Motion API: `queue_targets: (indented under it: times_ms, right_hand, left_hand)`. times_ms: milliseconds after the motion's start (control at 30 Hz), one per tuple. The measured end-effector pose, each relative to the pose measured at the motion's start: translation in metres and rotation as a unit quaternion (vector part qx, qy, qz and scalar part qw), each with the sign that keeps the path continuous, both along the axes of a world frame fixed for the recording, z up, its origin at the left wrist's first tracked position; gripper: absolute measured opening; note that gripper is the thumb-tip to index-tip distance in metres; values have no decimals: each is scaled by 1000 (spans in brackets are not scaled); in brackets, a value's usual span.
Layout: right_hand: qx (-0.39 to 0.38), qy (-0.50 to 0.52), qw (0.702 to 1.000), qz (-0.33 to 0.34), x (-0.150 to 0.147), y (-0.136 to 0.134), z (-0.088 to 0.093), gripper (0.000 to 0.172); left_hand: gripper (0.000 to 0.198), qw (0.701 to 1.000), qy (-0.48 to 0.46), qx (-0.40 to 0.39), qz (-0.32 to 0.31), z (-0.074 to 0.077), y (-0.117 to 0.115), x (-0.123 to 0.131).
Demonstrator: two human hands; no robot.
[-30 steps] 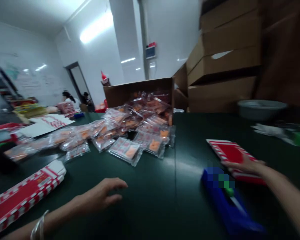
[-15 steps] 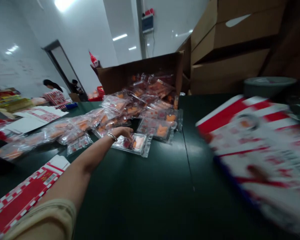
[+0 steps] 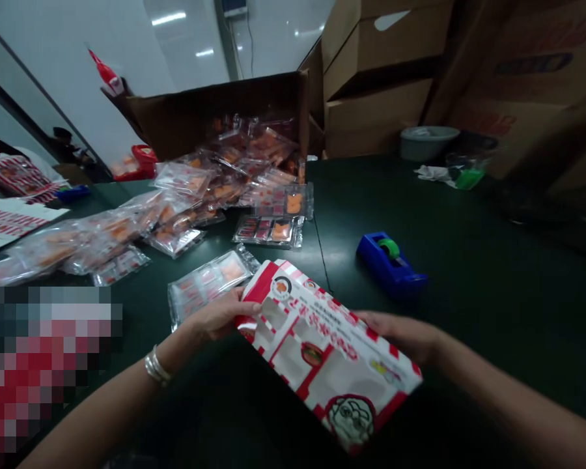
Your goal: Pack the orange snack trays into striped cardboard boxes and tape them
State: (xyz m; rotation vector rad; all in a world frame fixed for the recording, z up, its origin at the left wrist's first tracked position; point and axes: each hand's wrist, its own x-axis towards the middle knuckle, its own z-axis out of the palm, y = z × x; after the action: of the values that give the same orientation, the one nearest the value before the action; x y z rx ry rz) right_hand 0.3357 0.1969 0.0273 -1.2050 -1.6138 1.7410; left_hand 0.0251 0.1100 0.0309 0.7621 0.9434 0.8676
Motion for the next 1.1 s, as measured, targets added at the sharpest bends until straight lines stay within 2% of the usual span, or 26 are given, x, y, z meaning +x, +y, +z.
queue_targets:
  times_ms: [33,100,167,200,233,300,367,433,533,600,667,733,800,867,933,1000,1100]
  right_hand:
    - [9,-25,999,39,-1,0,11,77]
    - [102,-120,981,109,-7,-8,27,92]
    - [231,-243,928,160,-20,-24,29,113]
    - [266,-300,897,188,-28,-35,26,122]
    - [273,-343,871,220,-36,-45,22,128]
    - [249,-385,850,261,-48,-63,14,127]
    - [235,-397,845,271,-55,-73,10,125]
    - [233,-410,838,274,-57,-78,10,129]
    - [240,-415,836,266,-49,-79,5,130]
    - [263,-393,846,247,-39,-78,-5,117]
    - [286,-364,856,231,-28,-74,-17,108]
    - [294,-348,861,225,-19,-68,-30,110]
    - [291,-357,858,229,-14,-62,-40,118]
    - [289,-385,844,237,-12,-60,-45,124]
    - [297,-415,828,233,-12,-62,-44,129]
    - [302,-433,820,221,-11,-64,-38,132]
    - [316,-414,822,229,-5,-67,-29,121]
  left_hand:
    - [44,1000,8,-18,22,-3,-1,0]
    - [46,997,42,-51,39,-8,-5,-2]
    - [50,993,85,-64,46,-11,-9,-1]
    - [51,991,106,-67,51,-13,-11,0]
    - [51,988,125,-67,57,-14,-12,1]
    - [50,983,165,-67,55,-15,-15,4]
    - [50,975,207,-69,41,-15,-18,8]
    - [49,969,238,-65,16,-14,-24,11]
    - [47,955,292,-49,-15,-7,-31,2]
    - [45,931,364,-26,11,1,-27,-20]
    - [44,892,444,12,78,10,-14,-53]
    - [53,851,506,45,134,19,5,-87]
    - [69,827,541,48,143,22,25,-114]
    - [71,826,551,32,117,19,36,-126]
    - [59,841,535,16,80,14,33,-125]
    - [48,864,501,12,48,10,12,-116]
    - [48,899,438,21,25,6,-41,-102]
